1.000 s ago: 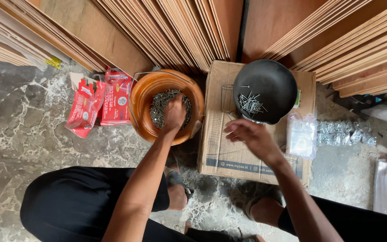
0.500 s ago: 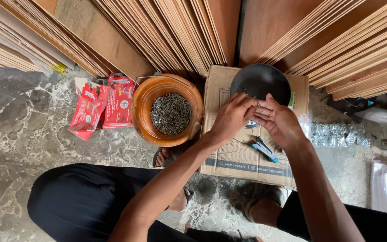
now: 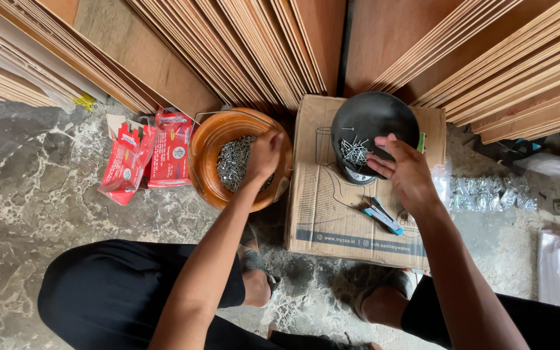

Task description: The person sits on the floor and transfers nails from an orange bucket into a black pan. They then pick up a small plastic bag and place nails into it.

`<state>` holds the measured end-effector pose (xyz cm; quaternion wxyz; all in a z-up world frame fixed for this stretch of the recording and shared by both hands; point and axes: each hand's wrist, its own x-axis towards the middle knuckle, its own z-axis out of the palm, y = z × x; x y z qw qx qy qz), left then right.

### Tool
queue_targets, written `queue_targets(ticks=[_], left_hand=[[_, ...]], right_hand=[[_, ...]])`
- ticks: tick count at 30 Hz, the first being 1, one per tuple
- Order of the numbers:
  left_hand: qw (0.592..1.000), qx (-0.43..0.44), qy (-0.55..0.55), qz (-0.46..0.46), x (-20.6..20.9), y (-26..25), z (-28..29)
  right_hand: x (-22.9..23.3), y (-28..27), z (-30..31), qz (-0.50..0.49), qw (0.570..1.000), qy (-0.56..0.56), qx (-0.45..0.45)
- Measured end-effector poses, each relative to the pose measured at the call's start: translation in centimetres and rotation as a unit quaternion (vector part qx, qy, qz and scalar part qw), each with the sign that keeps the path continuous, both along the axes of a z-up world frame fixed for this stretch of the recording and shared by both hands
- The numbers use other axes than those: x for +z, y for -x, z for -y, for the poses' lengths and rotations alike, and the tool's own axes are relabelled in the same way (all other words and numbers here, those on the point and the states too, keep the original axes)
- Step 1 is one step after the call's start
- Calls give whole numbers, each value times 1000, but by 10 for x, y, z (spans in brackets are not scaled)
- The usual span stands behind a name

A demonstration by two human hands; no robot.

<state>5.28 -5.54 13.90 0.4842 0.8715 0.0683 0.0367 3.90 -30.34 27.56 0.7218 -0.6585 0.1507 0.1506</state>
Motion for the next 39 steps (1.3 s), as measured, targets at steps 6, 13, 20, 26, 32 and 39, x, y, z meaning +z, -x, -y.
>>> queue_targets(ticks=[6, 13, 20, 26, 32, 39], left_hand=[[986, -19, -5, -165, -88, 25, -49], [958, -63, -92, -266, -154, 29, -68], [949, -110, -118, -272, -66, 44, -48], [951, -141, -115, -252, -32, 46, -46], [957, -174, -125, -195, -67, 49, -59], [966, -169, -124, -155, -119, 42, -69]], right_hand=[[-11, -5, -2, 0, 1000, 16, 21], [10, 8, -23, 19, 997, 39, 66], [-7, 24, -38, 1, 976, 31, 214], [-43, 30, -43, -14, 962, 57, 268], [-53, 36, -47, -25, 954, 65, 290], [-54, 39, -48, -25, 950, 72, 302]])
